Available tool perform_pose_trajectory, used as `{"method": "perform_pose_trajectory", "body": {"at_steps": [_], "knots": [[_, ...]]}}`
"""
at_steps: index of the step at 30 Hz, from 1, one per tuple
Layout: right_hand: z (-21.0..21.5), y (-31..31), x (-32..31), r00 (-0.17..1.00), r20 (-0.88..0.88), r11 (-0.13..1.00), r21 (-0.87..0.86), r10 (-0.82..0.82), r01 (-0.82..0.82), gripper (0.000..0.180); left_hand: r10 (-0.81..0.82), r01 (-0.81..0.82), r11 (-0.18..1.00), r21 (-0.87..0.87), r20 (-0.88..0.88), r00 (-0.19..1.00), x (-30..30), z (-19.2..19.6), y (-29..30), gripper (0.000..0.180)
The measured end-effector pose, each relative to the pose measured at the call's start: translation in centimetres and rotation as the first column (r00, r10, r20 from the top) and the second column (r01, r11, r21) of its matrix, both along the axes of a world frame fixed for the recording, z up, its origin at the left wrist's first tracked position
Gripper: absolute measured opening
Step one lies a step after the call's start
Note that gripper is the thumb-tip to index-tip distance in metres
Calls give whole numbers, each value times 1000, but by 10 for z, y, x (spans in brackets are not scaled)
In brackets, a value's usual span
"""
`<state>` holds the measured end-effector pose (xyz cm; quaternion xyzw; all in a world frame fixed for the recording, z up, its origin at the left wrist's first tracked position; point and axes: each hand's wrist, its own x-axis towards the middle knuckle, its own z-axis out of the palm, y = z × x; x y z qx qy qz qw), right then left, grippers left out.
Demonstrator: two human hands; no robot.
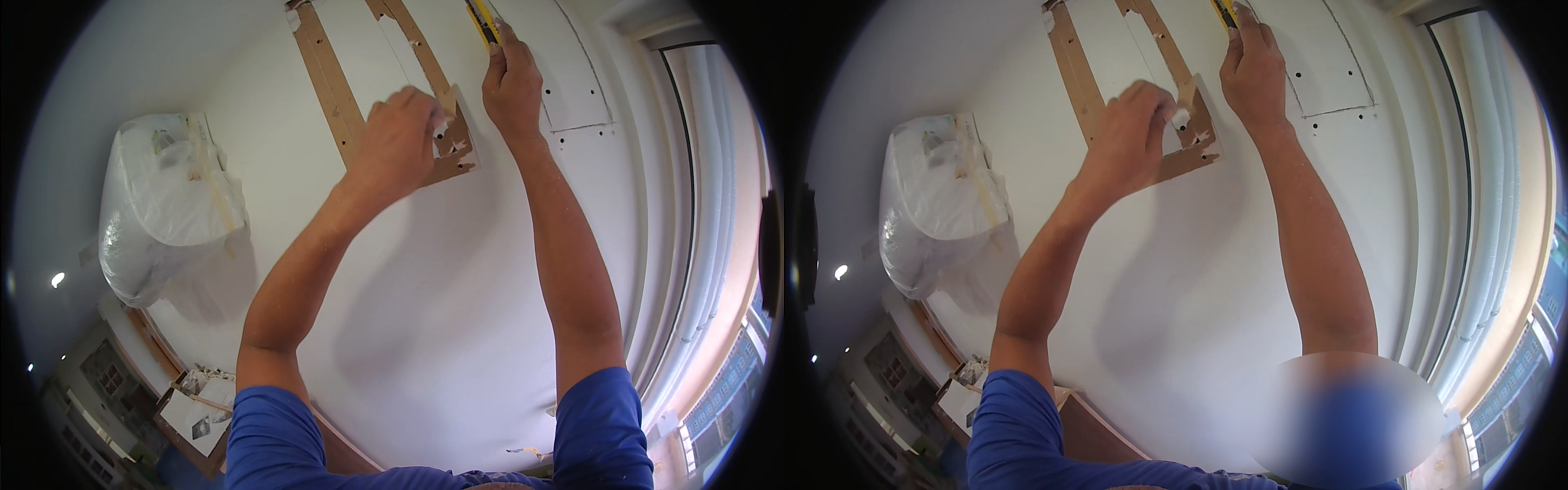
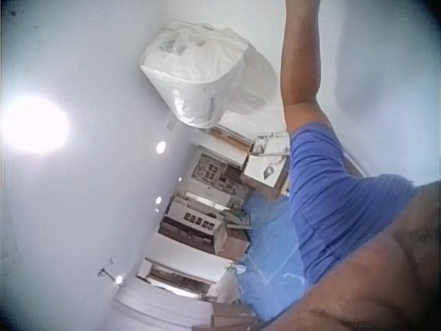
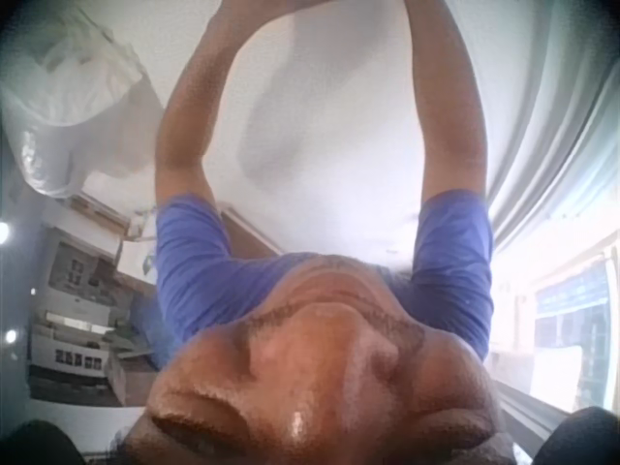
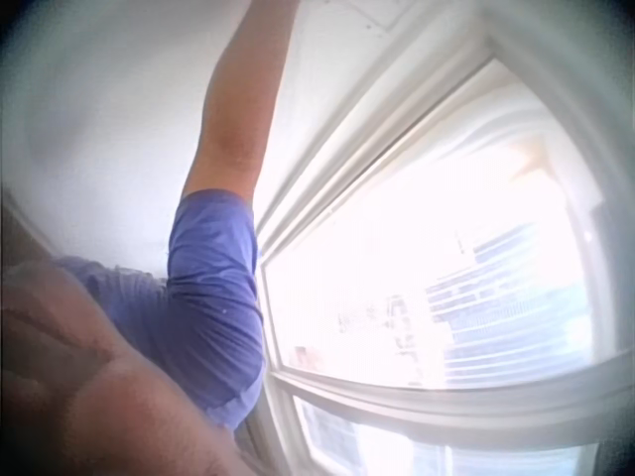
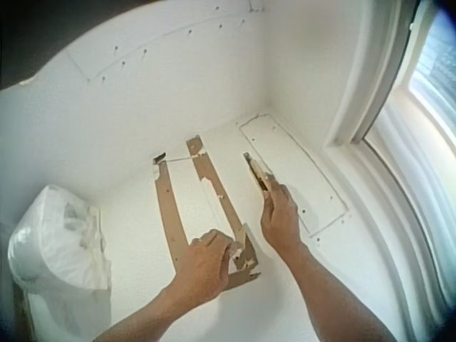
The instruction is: The person uses a utility knife to cut along marked lines on a white wall panel, then removes the cut sections by hand. The person repeats this process to create a rectangular opening in the wall.
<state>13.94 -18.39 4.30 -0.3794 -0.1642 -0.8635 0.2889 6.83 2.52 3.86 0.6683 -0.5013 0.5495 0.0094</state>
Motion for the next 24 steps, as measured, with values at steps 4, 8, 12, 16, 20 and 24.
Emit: {"method": "perform_pose_trajectory", "body": {"at_steps": [4, 8, 12, 16, 20, 24], "knots": [[0, -6, 4, 999, 41, 999, 9, -35, 35, 37, -7, 13, 1000, 27, -188, 982, -17, -2, 2, 10], [0, 6, -2, 1000, -25, 1000, -2, -8, 8, 37, -36, 78, 984, -162, 248, 968, 23, 90, 10, 18], [0, -1, 4, 998, 0, 998, -17, -57, 57, 37, 175, -136, 978, -156, 273, 946, 35, 150, -5, 26], [-2, 4, -1, 1000, -1, 999, -34, 2, -2, 36, 235, -247, 968, -34, 459, 857, 59, 174, 3, 27], [1, -1, 0, 995, 91, 997, -63, -37, 43, 39, 250, -300, 952, 62, 404, 880, 48, 181, 0, 27], [0, -3, 2, 999, 42, 998, -60, -11, 14, 38, 251, -338, 917, 213, 349, 903, 36, 197, -2, 24]]}}
